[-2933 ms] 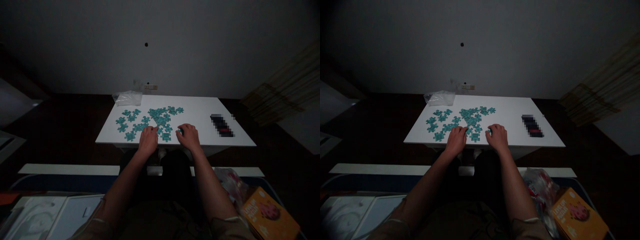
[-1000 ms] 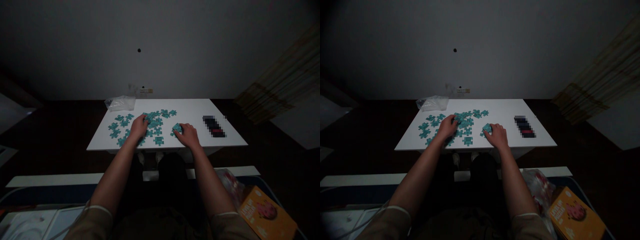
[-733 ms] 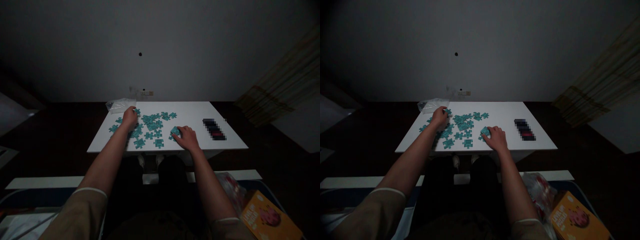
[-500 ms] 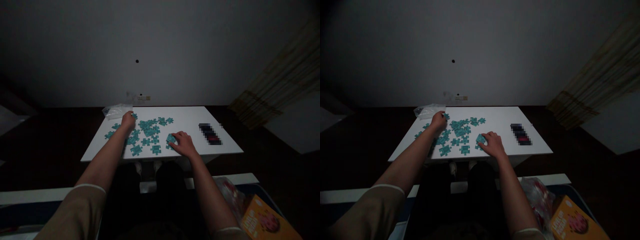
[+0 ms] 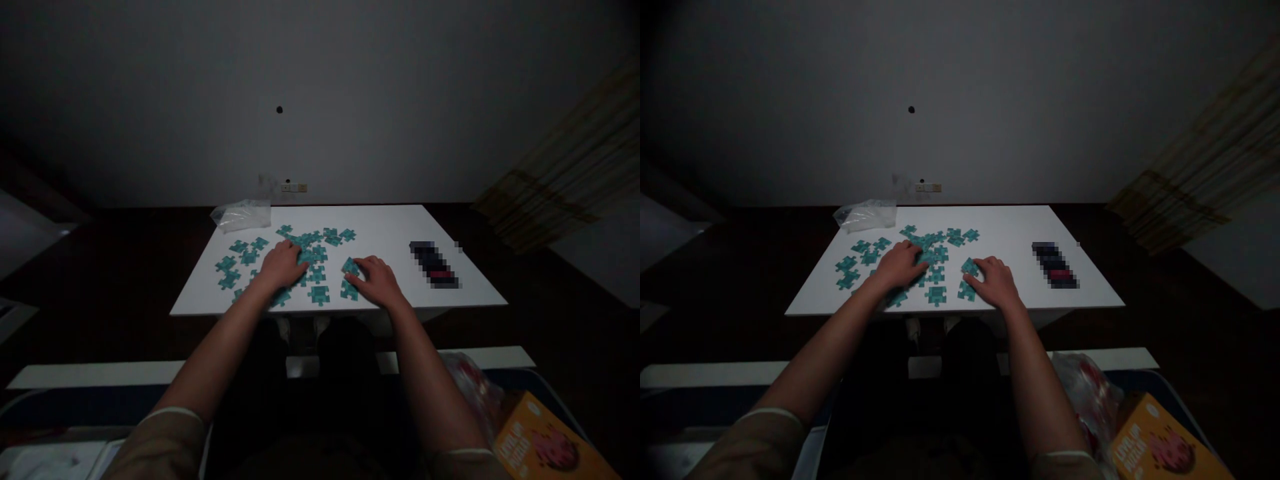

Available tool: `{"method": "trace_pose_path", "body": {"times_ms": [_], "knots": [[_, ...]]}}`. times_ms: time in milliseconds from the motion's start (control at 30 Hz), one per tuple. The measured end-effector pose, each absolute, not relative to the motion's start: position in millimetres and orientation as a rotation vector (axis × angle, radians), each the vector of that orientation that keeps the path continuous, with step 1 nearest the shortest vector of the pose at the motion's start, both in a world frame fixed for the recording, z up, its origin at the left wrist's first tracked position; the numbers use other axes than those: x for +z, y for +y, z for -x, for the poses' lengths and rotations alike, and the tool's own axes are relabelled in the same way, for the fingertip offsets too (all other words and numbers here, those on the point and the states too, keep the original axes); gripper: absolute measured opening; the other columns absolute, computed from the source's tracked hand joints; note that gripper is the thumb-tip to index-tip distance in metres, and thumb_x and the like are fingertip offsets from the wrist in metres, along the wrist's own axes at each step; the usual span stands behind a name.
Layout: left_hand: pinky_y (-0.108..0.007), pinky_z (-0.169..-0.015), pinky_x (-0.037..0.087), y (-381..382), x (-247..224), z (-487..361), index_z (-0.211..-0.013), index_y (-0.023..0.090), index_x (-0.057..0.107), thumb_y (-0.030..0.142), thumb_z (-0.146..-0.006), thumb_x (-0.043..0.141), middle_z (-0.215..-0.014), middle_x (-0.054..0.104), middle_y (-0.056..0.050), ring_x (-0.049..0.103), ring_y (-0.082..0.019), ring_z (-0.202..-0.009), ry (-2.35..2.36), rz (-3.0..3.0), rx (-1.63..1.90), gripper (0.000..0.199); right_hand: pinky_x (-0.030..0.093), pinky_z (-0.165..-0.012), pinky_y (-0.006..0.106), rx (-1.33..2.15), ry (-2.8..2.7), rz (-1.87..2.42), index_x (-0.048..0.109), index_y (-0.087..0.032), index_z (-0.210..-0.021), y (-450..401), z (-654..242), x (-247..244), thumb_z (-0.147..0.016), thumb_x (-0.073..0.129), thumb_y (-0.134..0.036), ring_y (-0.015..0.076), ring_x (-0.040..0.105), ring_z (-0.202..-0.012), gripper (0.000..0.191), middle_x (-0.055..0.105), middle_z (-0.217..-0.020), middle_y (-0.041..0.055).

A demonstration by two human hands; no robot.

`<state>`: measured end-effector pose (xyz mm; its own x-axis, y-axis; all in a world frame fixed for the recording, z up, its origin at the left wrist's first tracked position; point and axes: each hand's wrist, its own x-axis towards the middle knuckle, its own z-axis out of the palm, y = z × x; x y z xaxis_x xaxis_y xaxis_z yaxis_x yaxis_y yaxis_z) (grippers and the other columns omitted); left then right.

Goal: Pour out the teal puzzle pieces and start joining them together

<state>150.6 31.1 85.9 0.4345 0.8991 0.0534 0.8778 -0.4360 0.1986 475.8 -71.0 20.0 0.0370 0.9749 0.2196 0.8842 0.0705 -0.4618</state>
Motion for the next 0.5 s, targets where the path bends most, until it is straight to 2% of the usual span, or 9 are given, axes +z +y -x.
{"method": "trace_pose_path", "body": {"times_ms": [200, 367, 500], "knots": [[-0.049, -0.127, 0.060, 19.4, 78.1, -164.9, -0.153, 0.017, 0.082, 0.037, -0.115, 0.077, -0.158, 0.077, -0.023, 0.075, -0.041, -0.147, 1.631, -2.460, 0.186, 0.043, 0.056, -0.109, 0.054, 0.188, -1.908, 1.837, 0.088, -0.029, -0.148, -72.0, -477.9, 16.5, -0.107, 0.077, -0.062, 0.0398, 0.076, -0.130, 0.054, 0.085, -0.139, 0.0160], [-0.046, -0.125, 0.062, 19.1, 78.0, -165.6, -0.147, 0.019, 0.083, 0.034, -0.112, 0.081, -0.154, 0.081, -0.020, 0.078, -0.038, -0.142, 1.629, -2.439, 0.223, 0.038, 0.056, -0.110, 0.055, 0.177, -1.934, 1.875, 0.088, -0.027, -0.150, -73.0, -477.0, 16.3, -0.107, 0.075, -0.065, 0.0410, 0.075, -0.132, 0.059, 0.084, -0.142, 0.0170], [-0.047, -0.125, 0.062, 13.3, 77.6, -160.7, -0.141, 0.017, 0.083, 0.028, -0.119, 0.068, -0.149, 0.082, -0.022, 0.077, -0.037, -0.142, 1.637, -2.438, 0.300, 0.029, 0.055, -0.112, 0.053, 0.179, -1.959, 1.920, 0.087, -0.027, -0.153, -72.6, -476.0, 18.1, -0.110, 0.075, -0.065, 0.0409, 0.074, -0.136, 0.059, 0.084, -0.145, 0.0169]]}}
